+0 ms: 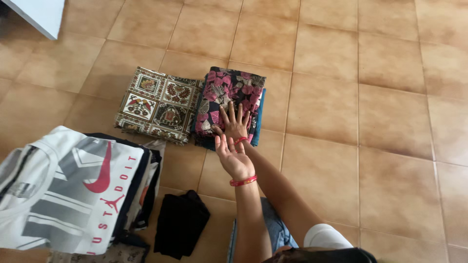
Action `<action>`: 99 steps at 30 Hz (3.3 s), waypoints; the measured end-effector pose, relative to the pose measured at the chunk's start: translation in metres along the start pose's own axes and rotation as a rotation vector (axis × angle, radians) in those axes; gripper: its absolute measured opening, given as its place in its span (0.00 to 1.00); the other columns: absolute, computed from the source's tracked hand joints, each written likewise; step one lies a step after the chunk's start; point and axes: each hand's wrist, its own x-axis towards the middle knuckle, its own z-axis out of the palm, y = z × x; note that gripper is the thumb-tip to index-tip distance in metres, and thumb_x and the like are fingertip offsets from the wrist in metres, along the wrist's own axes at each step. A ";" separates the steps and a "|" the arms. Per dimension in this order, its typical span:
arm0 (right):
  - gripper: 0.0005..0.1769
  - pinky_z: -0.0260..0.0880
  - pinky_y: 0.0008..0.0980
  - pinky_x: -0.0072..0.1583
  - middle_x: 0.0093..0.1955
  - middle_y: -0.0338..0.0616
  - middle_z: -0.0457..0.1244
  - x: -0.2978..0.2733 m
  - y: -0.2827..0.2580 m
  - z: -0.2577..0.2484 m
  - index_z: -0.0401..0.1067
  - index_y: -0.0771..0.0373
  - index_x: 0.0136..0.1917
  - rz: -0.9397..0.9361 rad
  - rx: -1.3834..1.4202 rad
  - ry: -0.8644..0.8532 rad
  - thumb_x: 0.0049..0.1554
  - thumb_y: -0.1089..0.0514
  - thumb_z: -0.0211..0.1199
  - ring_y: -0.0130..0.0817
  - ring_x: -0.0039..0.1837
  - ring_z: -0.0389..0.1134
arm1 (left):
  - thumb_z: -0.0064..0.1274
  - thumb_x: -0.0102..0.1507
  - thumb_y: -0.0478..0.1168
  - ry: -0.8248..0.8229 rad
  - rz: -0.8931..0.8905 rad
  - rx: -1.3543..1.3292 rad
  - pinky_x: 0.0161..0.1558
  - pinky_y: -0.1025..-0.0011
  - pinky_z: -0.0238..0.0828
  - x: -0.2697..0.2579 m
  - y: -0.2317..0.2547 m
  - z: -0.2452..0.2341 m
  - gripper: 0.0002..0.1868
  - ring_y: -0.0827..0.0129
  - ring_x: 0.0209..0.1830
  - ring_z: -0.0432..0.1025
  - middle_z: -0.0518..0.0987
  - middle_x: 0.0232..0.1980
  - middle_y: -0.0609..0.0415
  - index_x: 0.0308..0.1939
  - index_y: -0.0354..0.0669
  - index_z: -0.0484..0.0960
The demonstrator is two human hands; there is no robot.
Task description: The person folds clothes on the floor, including a pair of jeans and a black patterned garment, and places them into stacks.
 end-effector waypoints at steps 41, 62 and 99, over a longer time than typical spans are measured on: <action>0.52 0.68 0.54 0.64 0.80 0.41 0.48 -0.437 0.188 -0.091 0.59 0.30 0.75 0.874 0.049 -0.332 0.41 0.41 0.81 0.69 0.76 0.53 | 0.58 0.62 0.45 -1.498 0.642 1.422 0.56 0.56 0.71 -0.155 -0.201 -0.062 0.13 0.51 0.52 0.75 0.83 0.49 0.47 0.47 0.45 0.83; 0.39 0.60 0.52 0.68 0.70 0.61 0.59 -0.670 0.279 -0.220 0.67 0.55 0.71 1.289 0.283 0.323 0.57 0.28 0.55 0.61 0.70 0.60 | 0.54 0.63 0.52 -1.671 0.327 2.073 0.57 0.57 0.73 -0.170 -0.148 -0.109 0.20 0.52 0.57 0.76 0.83 0.56 0.48 0.53 0.49 0.85; 0.20 0.73 0.28 0.60 0.54 0.44 0.70 -0.507 0.294 -0.379 0.74 0.69 0.61 0.398 1.150 1.363 0.60 0.56 0.67 0.30 0.57 0.72 | 0.52 0.63 0.56 -1.743 0.214 2.002 0.55 0.55 0.73 -0.176 -0.180 -0.110 0.31 0.50 0.56 0.76 0.80 0.59 0.42 0.64 0.40 0.74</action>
